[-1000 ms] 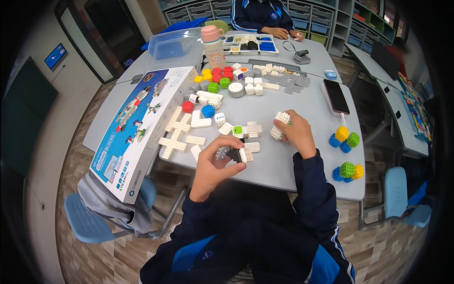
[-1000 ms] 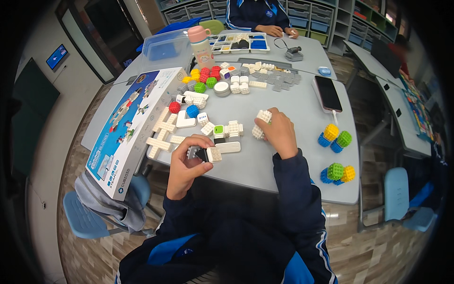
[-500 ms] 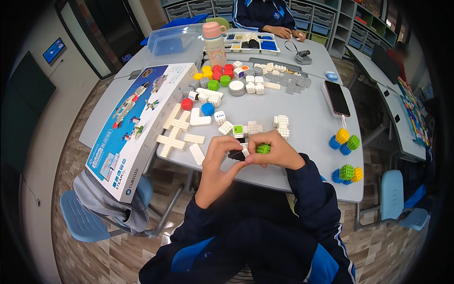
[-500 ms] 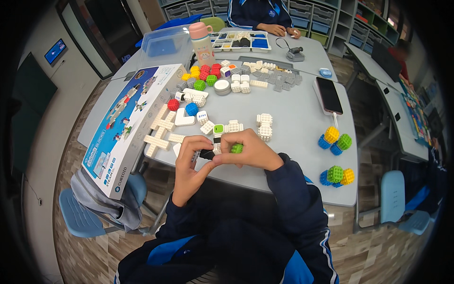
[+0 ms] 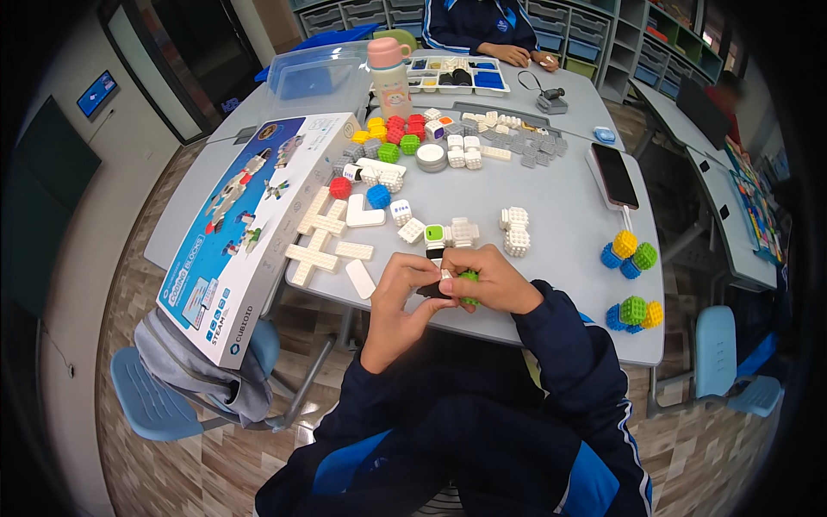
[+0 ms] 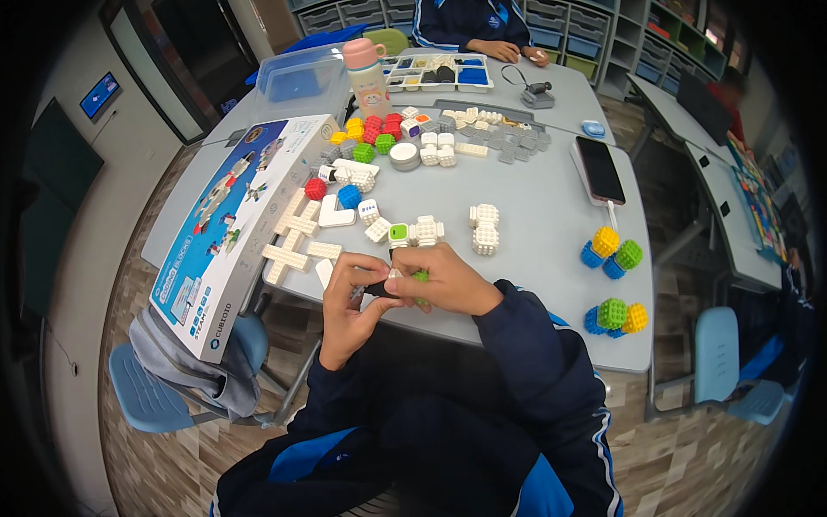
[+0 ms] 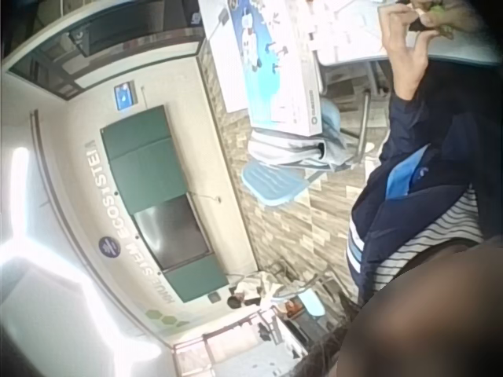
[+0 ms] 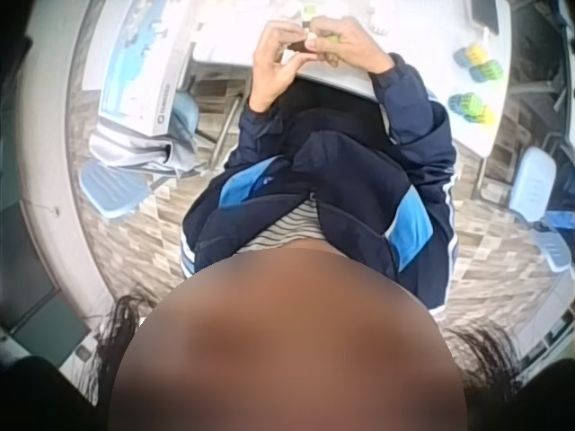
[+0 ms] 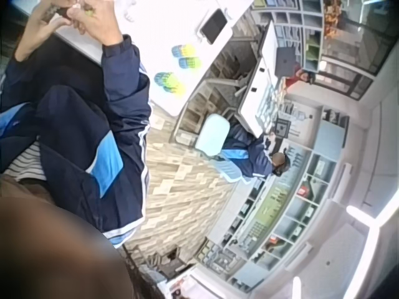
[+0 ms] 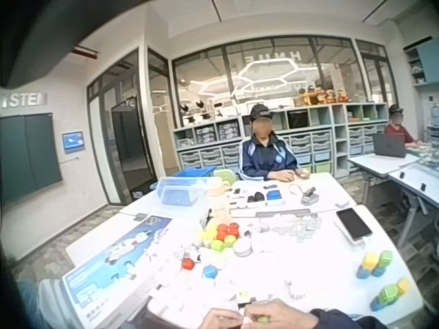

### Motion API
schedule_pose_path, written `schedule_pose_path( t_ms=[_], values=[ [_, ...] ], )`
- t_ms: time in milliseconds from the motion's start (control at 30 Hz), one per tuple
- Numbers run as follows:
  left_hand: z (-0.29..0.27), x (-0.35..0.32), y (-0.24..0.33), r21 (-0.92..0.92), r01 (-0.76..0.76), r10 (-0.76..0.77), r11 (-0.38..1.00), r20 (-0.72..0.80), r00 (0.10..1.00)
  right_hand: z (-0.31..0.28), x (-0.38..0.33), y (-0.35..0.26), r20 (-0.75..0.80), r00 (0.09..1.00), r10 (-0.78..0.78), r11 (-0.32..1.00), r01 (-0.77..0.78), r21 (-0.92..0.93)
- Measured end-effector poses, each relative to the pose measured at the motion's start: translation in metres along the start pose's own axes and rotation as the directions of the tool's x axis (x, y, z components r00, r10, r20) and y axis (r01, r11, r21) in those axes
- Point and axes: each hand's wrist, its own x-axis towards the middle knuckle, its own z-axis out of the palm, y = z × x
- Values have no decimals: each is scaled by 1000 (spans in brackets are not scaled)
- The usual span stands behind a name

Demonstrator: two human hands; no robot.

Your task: The person assembles colorful interlocking plastic blocks into small structures on a table. They pick up blocks, align them, and snap them together, occasionally adjusting the assembled pieces. The person also handles white rectangular blocks and a small black component, integrating them into the build.

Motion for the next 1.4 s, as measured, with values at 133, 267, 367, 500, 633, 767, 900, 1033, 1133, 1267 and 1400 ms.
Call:
schedule_pose_path(
  t_ms=[133, 267, 367, 500, 633, 767, 900, 1033, 1133, 1267, 1400],
  values=[
    [0, 1, -1, 29, -30, 30, 999, 3, 1000, -1, 0, 2, 13, 1000, -12, 999, 12, 50],
    [2, 2, 3, 30, -30, 31, 999, -22, 999, 0, 0, 4, 14, 1000, -26, 994, 24, 103],
    [5, 0, 5, 23, -12, 14, 1000, -66, 998, 1, 0, 6, 18, 1000, -15, 992, 13, 127],
    [5, -2, 3, 38, -15, 18, 999, -80, 997, 3, 0, 8, 20, 1000, -14, 986, 11, 167],
    [4, -2, 1, 13, -19, 20, 1000, -91, 996, 5, 1, 9, 25, 1000, 5, 982, -10, 190],
    [3, -2, 2, 33, -23, 26, 999, -81, 996, 5, 1, 10, 33, 999, 10, 979, -17, 205],
    [2, -2, 2, 37, -13, 16, 999, -74, 997, 6, 1, 12, 37, 999, 27, 965, -36, 260],
    [2, -1, 2, 47, -29, 32, 999, -73, 997, 7, 2, 12, 46, 999, 23, 952, -36, 303],
    [2, -1, 4, 108, -55, 64, 993, -79, 995, 8, 2, 13, 41, 999, 33, 947, -45, 317],
    [3, -3, 2, 120, -47, 59, 992, -98, 993, 9, 1, 18, 27, 999, 20, 948, -28, 318],
    [-1, -8, -9, 111, -15, 21, 994, -56, 998, 14, 3, 29, 28, 999, 28, 941, -36, 337]
  ],
)
